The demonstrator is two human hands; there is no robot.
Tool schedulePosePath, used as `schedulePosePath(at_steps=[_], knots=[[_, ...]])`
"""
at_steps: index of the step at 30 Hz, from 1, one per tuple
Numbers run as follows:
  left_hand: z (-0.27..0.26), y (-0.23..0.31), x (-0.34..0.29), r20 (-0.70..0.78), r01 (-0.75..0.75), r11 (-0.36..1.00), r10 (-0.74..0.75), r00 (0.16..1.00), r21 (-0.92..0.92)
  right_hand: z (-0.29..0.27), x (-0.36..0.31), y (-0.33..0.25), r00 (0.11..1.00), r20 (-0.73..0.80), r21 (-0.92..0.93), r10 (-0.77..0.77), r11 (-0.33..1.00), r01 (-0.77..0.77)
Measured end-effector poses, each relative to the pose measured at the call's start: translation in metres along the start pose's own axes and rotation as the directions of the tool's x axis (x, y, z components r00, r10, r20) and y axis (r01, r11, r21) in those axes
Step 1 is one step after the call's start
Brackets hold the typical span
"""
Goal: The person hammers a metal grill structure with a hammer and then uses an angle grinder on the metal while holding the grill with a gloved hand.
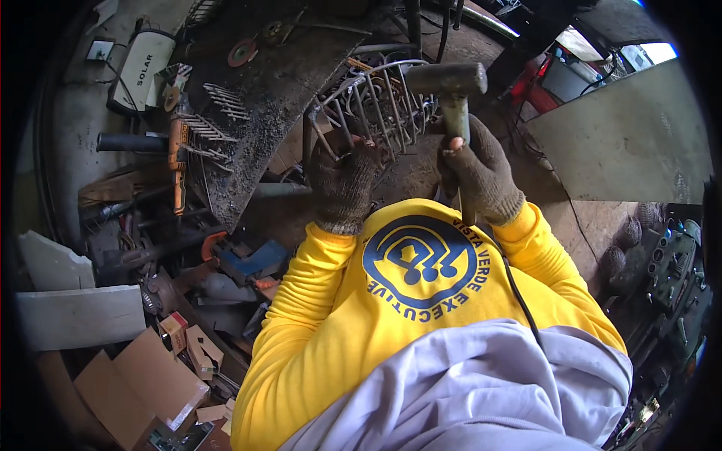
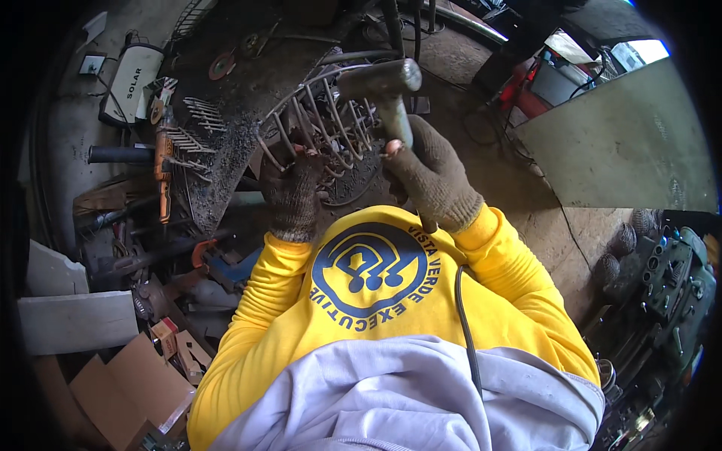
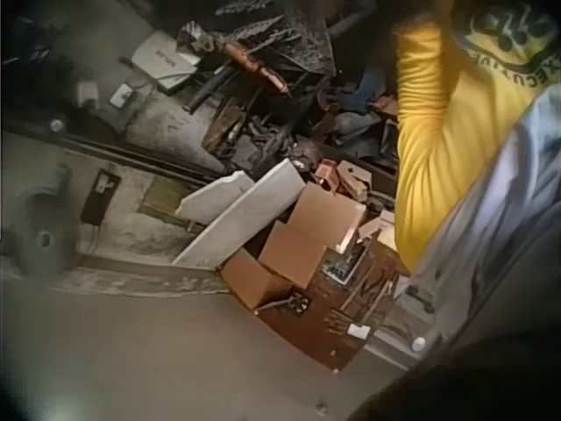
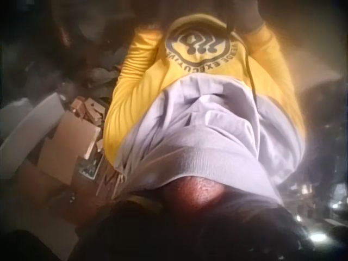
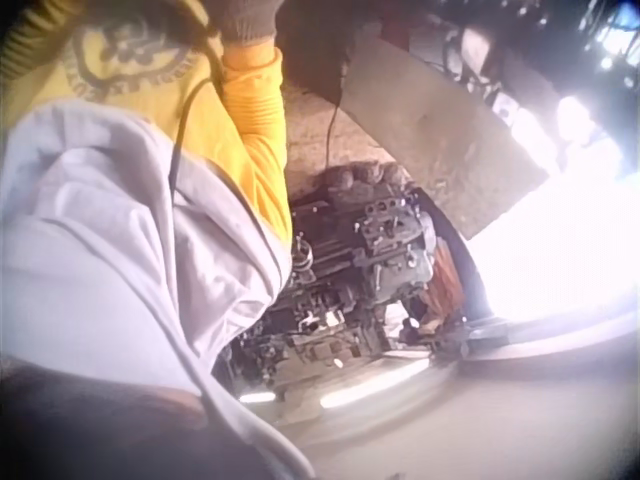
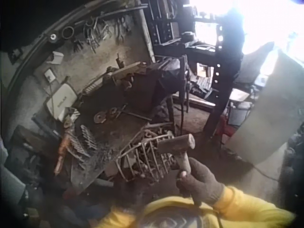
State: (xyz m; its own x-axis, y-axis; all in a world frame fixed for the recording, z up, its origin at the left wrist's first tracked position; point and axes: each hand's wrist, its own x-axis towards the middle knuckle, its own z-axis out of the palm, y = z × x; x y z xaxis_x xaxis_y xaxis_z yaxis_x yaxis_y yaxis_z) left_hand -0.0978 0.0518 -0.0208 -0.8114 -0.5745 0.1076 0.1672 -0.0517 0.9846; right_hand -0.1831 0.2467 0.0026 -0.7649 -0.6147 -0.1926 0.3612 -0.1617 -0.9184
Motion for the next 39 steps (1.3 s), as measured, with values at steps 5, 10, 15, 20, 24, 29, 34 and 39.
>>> schedulePosePath(at_steps=[5, 10, 15, 20, 24, 29, 34, 39], knots=[[-0.009, -0.004, -0.005, 0.077, -0.021, 0.999, 0.019, 0.997, 0.025, 0.000, 0.002, 0.005, 0.998, 0.048, -0.092, -0.029, 0.995, 0.033], [-0.012, 0.001, -0.009, 0.092, -0.180, 0.979, 0.171, 0.981, 0.096, 0.002, 0.004, 0.005, 0.996, 0.079, -0.136, -0.039, 0.989, 0.050], [-0.011, 0.004, -0.013, 0.039, -0.082, 0.997, 0.082, 0.996, 0.003, 0.008, 0.003, 0.000, 0.990, 0.115, -0.153, -0.079, 0.983, 0.096], [-0.004, 0.007, -0.011, 0.045, -0.008, 0.981, 0.017, 0.999, -0.193, 0.015, 0.000, -0.008, 0.987, 0.152, -0.178, -0.056, 0.980, 0.084], [-0.009, 0.005, -0.006, 0.098, -0.074, 0.997, 0.074, 0.992, 0.000, 0.021, -0.002, -0.015, 0.971, 0.236, -0.235, -0.031, 0.968, 0.088], [-0.014, -0.005, -0.002, 0.030, -0.168, 0.965, 0.165, 0.986, 0.204, 0.028, 0.004, -0.016, 0.961, 0.274, -0.459, -0.029, 0.874, 0.157], [-0.013, 0.000, -0.003, 0.081, -0.192, 0.958, 0.179, 0.981, 0.213, 0.027, -0.005, -0.028, 0.936, 0.255, 0.025, -0.242, 0.970, 0.244], [-0.009, 0.001, 0.001, 0.070, -0.294, 0.942, 0.286, 0.956, 0.161, 0.036, -0.010, -0.009, 0.846, 0.136, 0.349, -0.516, 0.824, 0.447]])
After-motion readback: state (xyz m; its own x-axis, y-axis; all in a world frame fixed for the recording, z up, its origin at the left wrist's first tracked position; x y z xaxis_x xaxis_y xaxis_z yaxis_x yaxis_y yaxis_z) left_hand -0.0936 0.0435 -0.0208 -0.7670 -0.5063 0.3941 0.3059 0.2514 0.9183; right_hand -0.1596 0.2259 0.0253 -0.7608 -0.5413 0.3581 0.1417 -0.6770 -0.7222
